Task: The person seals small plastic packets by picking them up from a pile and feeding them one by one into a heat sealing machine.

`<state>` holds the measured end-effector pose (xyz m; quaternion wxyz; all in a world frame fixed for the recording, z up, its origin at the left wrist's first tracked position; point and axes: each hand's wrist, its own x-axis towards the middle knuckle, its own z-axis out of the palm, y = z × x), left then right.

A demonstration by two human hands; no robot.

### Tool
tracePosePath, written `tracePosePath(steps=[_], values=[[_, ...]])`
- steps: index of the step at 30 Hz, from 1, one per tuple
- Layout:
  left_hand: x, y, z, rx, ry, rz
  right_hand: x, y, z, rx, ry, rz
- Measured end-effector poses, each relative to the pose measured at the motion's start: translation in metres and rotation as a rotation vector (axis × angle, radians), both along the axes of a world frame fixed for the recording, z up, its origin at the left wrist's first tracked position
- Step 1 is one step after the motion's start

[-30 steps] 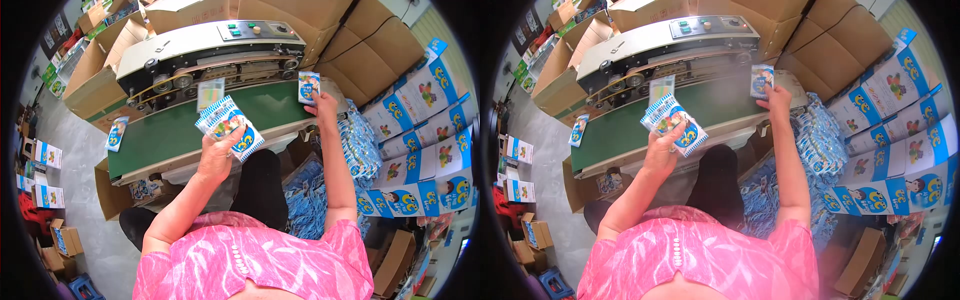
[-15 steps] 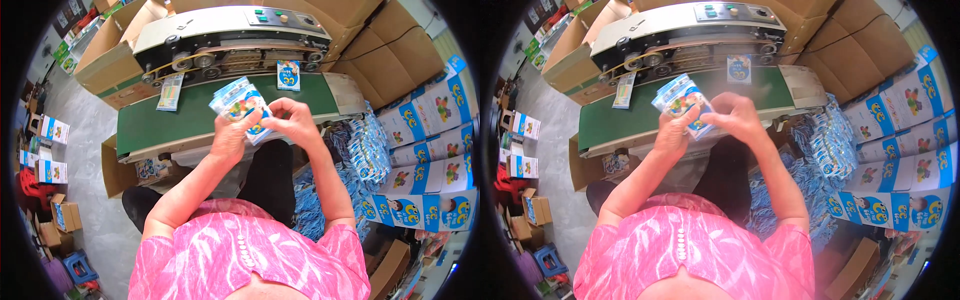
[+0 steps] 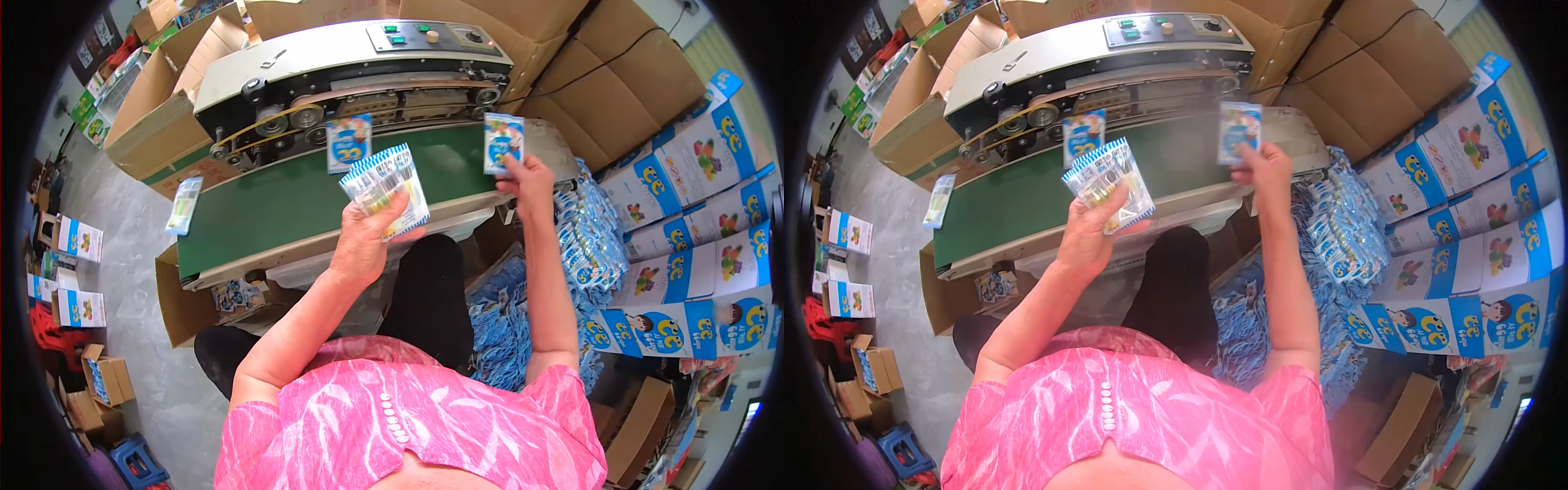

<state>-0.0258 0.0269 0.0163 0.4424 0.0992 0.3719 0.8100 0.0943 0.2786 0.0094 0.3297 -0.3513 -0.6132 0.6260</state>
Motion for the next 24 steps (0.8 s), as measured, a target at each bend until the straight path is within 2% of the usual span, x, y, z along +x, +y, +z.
tracePosePath(steps=[3,8,11,12,14,16,18,22,24], values=[[0.000,-0.003,-0.008,0.009,0.082,-0.005,-0.008,0.043,-0.007,-0.069,0.027,-0.117],[0.002,0.000,-0.008,0.080,0.247,0.057,-0.043,0.062,-0.006,-0.046,-0.040,-0.063],[-0.003,-0.005,-0.003,0.075,0.184,0.073,-0.051,0.051,0.000,0.397,-0.370,0.039],[-0.005,-0.006,-0.002,0.074,0.150,0.085,-0.051,0.041,0.003,0.398,-0.373,0.048],[-0.008,-0.004,-0.002,0.078,0.111,0.116,-0.044,0.009,0.013,0.721,-0.283,0.020],[-0.008,-0.005,-0.004,0.079,0.042,0.156,-0.037,-0.046,0.033,0.240,-0.189,0.402],[-0.006,-0.005,-0.003,0.091,0.032,0.153,-0.032,-0.085,0.028,0.069,0.005,0.645],[-0.002,0.000,-0.004,0.116,0.032,0.103,-0.030,-0.112,0.016,-0.129,0.097,0.572],[-0.002,0.001,-0.006,0.069,0.077,0.071,-0.025,-0.111,0.015,-0.077,0.077,0.533]])
